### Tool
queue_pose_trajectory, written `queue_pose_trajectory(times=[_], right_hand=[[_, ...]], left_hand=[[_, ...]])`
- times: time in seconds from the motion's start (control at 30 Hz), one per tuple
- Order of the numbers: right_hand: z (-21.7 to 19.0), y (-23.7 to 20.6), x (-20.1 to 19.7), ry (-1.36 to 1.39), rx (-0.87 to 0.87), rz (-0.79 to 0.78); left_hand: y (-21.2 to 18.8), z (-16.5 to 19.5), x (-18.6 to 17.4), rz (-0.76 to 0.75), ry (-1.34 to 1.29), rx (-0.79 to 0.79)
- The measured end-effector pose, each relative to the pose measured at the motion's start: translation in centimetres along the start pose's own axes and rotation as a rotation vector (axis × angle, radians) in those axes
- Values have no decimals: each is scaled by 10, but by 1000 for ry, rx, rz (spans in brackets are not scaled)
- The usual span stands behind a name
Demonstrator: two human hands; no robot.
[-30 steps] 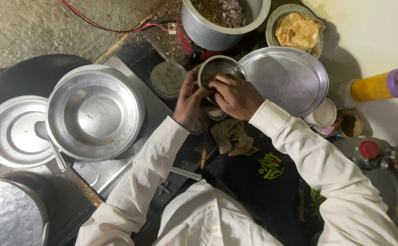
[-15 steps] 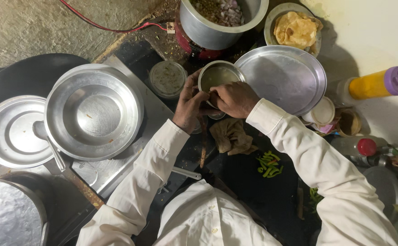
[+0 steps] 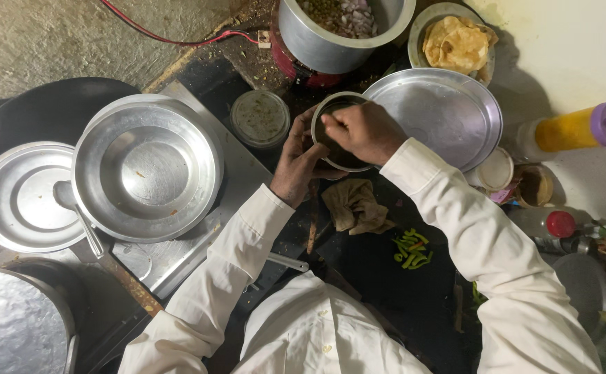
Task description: The person tips chopped onions and green chilies from a metal plate into a pot, then trims and cuts green chilies on the counter with a knife. They wipe a plate with a cloth, handle a small bowl, and spoon orange spice powder from a yellow container into the pot.
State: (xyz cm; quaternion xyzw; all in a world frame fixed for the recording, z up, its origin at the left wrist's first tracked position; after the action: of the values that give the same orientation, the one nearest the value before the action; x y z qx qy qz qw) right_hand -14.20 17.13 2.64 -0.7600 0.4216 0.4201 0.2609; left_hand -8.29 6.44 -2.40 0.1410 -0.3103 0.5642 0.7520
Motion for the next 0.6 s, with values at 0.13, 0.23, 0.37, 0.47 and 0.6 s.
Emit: queue_pose_trajectory(times=[0.13, 0.23, 0.37, 0.47, 0.6], right_hand=[[-17, -3, -19, 77, -165, 153], [-13, 2, -23, 193, -68, 60], [-22, 6, -37, 378, -51, 145], [-32, 19, -32, 342, -71, 78], [1, 37, -75, 482, -14, 256]], left_hand=[[1, 9, 1, -9, -38, 37], [4, 14, 0, -4, -45, 42], [3, 16, -6, 24, -23, 20], [5, 18, -5, 6, -38, 27], [1, 24, -10, 1, -25, 79]])
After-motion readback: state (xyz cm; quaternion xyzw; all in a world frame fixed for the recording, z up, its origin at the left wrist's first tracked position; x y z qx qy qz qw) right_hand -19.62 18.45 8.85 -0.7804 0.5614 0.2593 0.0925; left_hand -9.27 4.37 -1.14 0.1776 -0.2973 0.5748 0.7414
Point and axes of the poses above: each hand's wrist, its own y-axis towards the middle knuckle, its own x-axis out of the palm, z = x × y, the point moved 8 cm from there along y, towards the middle knuckle, and after that the axes turned 1 degree about x, right-handed, at the moved point
